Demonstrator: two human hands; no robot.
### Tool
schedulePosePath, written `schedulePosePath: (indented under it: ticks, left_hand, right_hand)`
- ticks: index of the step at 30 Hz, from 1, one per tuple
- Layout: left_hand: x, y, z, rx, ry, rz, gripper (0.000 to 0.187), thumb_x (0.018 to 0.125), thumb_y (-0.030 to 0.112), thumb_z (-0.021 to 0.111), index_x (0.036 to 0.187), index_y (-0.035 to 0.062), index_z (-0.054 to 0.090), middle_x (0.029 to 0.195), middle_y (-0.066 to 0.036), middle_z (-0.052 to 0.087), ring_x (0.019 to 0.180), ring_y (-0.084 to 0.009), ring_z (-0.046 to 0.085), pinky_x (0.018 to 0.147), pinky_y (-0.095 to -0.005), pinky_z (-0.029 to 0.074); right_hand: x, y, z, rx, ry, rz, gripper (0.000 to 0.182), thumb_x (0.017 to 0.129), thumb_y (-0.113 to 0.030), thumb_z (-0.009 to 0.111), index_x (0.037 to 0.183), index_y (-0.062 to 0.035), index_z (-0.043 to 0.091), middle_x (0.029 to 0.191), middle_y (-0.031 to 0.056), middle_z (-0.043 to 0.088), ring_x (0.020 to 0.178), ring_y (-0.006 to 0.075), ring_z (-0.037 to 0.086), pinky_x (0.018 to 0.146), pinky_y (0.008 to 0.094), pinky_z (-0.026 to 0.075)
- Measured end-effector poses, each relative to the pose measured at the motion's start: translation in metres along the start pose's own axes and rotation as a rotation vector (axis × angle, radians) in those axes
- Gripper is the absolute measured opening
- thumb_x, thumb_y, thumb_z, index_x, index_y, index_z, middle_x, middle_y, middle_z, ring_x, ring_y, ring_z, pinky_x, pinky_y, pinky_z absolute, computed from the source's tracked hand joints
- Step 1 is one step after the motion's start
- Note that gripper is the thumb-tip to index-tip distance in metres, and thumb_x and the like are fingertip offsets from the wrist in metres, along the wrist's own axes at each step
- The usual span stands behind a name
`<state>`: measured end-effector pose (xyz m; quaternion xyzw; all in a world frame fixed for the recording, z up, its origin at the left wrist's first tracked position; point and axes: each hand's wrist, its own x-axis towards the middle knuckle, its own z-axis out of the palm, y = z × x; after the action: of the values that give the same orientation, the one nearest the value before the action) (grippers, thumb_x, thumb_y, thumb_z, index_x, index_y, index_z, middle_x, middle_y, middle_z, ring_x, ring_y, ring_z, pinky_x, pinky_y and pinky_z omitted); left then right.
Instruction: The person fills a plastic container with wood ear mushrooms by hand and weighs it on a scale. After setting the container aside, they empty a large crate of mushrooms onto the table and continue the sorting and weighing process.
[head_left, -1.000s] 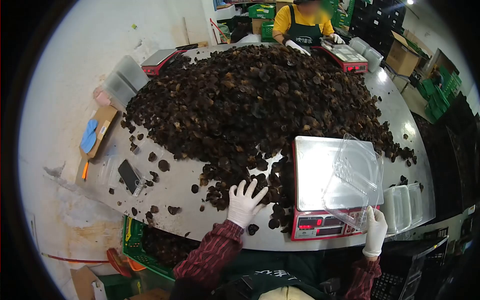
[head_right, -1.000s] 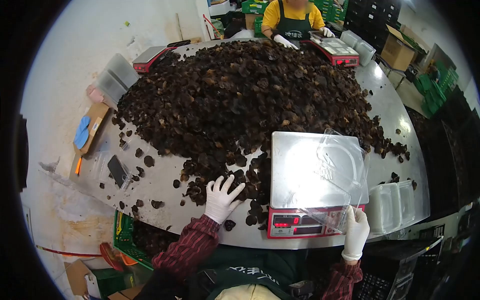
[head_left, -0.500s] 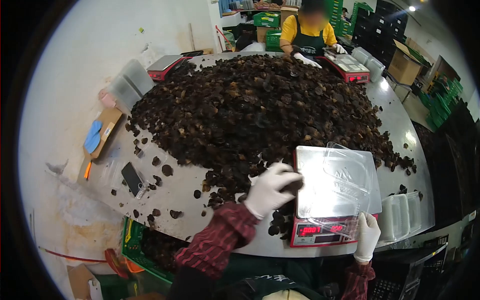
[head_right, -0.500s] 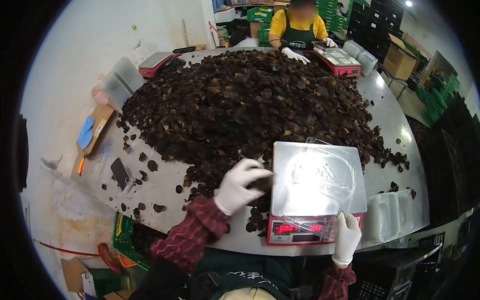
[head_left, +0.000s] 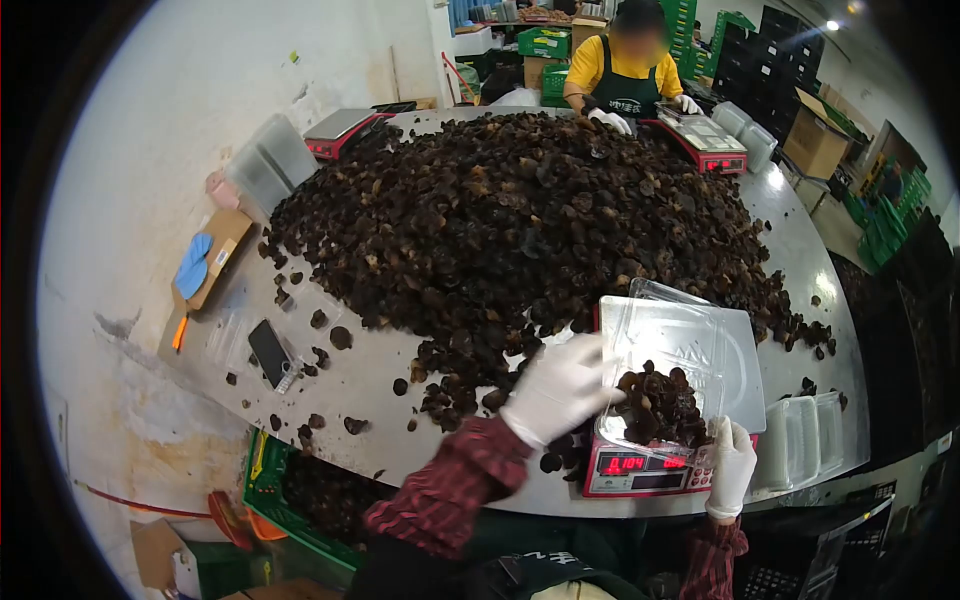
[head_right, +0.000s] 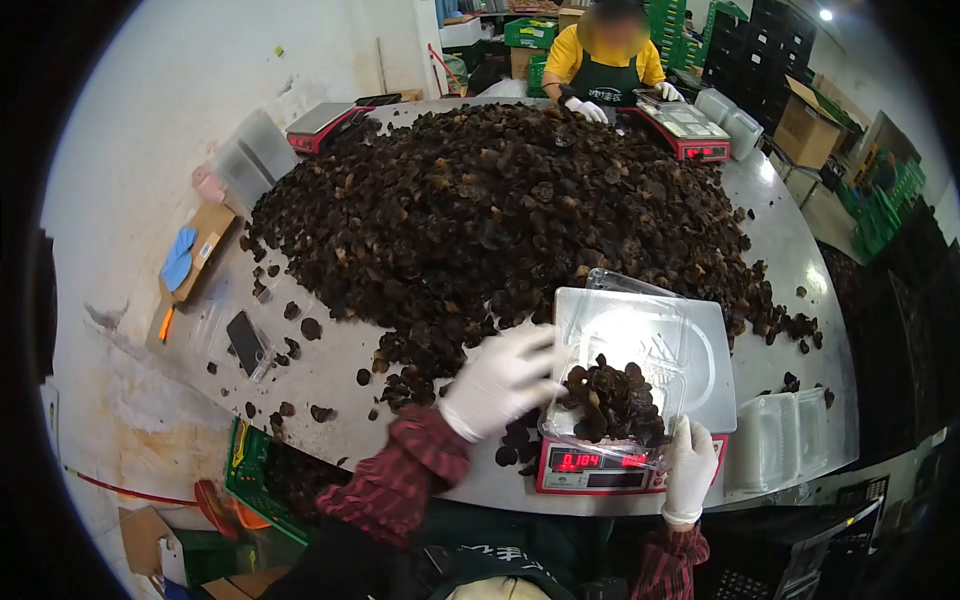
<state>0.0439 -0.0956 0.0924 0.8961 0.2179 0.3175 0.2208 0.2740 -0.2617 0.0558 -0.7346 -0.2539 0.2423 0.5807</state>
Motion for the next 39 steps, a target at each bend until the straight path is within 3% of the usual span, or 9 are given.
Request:
schedulePosePath:
  ticks: [3,6,14,23,25,29,33,35,39]
  left_hand:
    - [-0.050,-0.066,-0.019,0.341,-0.021,-0.435,0.052,0.074,0.031,0.070,0.122,0.0152,0.058,0.129,-0.019,0.047,0.117,-0.0388,0.045,0.096,-0.0450,0.040]
    - [-0.095,-0.097,-0.016,0.496,-0.137,-0.674,0.068,0.070,0.051,0.070,0.133,0.0340,0.048,0.149,-0.017,0.026,0.133,-0.0453,0.024,0.103,-0.0563,0.028]
    - [-0.117,-0.099,0.035,0.462,-0.026,-0.369,0.016,0.069,0.008,0.069,0.085,0.0115,0.067,0.097,-0.008,0.058,0.096,-0.0277,0.053,0.080,-0.0361,0.047]
    - [-0.072,-0.087,-0.013,-0.271,0.266,-0.618,0.014,0.069,0.002,0.072,0.083,0.0032,0.070,0.084,-0.006,0.065,0.083,-0.0159,0.061,0.076,-0.0273,0.047]
    - [-0.046,-0.058,-0.018,-0.346,0.256,-0.452,0.015,0.071,-0.002,0.070,0.085,0.0027,0.070,0.089,-0.005,0.064,0.084,-0.0146,0.061,0.075,-0.0247,0.047]
    - [0.010,0.023,-0.001,-0.377,0.143,-0.113,0.017,0.072,0.002,0.072,0.088,0.0050,0.070,0.092,-0.007,0.064,0.088,-0.0192,0.062,0.080,-0.0291,0.049]
    - [0.037,0.042,0.074,0.073,-0.170,0.273,0.023,0.076,0.020,0.070,0.094,0.0098,0.061,0.106,-0.007,0.056,0.096,-0.0258,0.054,0.080,-0.0372,0.045]
    - [0.040,0.051,0.091,0.274,-0.202,0.276,0.029,0.076,0.029,0.068,0.097,0.0128,0.057,0.114,-0.006,0.052,0.098,-0.0258,0.050,0.080,-0.0400,0.042]
    - [0.041,0.060,0.072,0.104,-0.016,0.322,0.045,0.076,0.031,0.068,0.118,0.0167,0.057,0.128,-0.009,0.047,0.111,-0.0302,0.048,0.090,-0.0427,0.041]
  right_hand:
    - [-0.001,0.011,-0.013,-0.032,0.030,-0.027,0.024,0.094,-0.021,0.057,0.097,0.0026,0.062,0.066,-0.0017,0.052,0.048,0.0023,0.040,0.042,0.0188,0.031]
    - [-0.006,0.006,-0.013,-0.031,0.041,-0.039,0.022,0.094,-0.019,0.056,0.095,0.0017,0.062,0.064,-0.0022,0.051,0.048,0.0023,0.039,0.043,0.0190,0.030]
    - [-0.010,0.009,-0.004,0.020,0.025,-0.008,0.021,0.094,-0.019,0.057,0.093,0.0008,0.063,0.066,-0.0030,0.052,0.052,0.0020,0.039,0.045,0.0195,0.031]
    - [-0.020,-0.009,-0.004,-0.008,-0.013,-0.006,0.023,0.093,-0.021,0.059,0.099,0.0014,0.061,0.071,-0.0014,0.056,0.056,0.0030,0.045,0.048,0.0181,0.036]
    - [-0.015,-0.004,-0.003,-0.092,-0.033,0.000,0.026,0.092,-0.021,0.060,0.102,0.0029,0.061,0.077,0.0053,0.062,0.061,0.0071,0.052,0.054,0.0210,0.042]
    - [0.000,0.023,-0.001,-0.304,0.024,-0.264,0.024,0.091,-0.019,0.061,0.102,0.0016,0.062,0.069,0.0003,0.057,0.053,0.0028,0.046,0.047,0.0186,0.037]
    - [0.010,0.025,0.006,-0.376,0.077,-0.476,0.025,0.090,-0.020,0.062,0.102,0.0022,0.062,0.070,0.0041,0.061,0.054,0.0046,0.049,0.050,0.0216,0.041]
    - [0.005,0.004,0.007,-0.332,0.007,-0.204,0.025,0.092,-0.019,0.059,0.103,0.0027,0.061,0.081,0.0136,0.066,0.070,0.0145,0.059,0.065,0.0282,0.047]
    - [0.012,0.016,0.005,-0.215,-0.028,-0.184,0.028,0.093,-0.021,0.058,0.106,0.0038,0.059,0.069,0.0034,0.057,0.058,0.0062,0.045,0.051,0.0228,0.037]
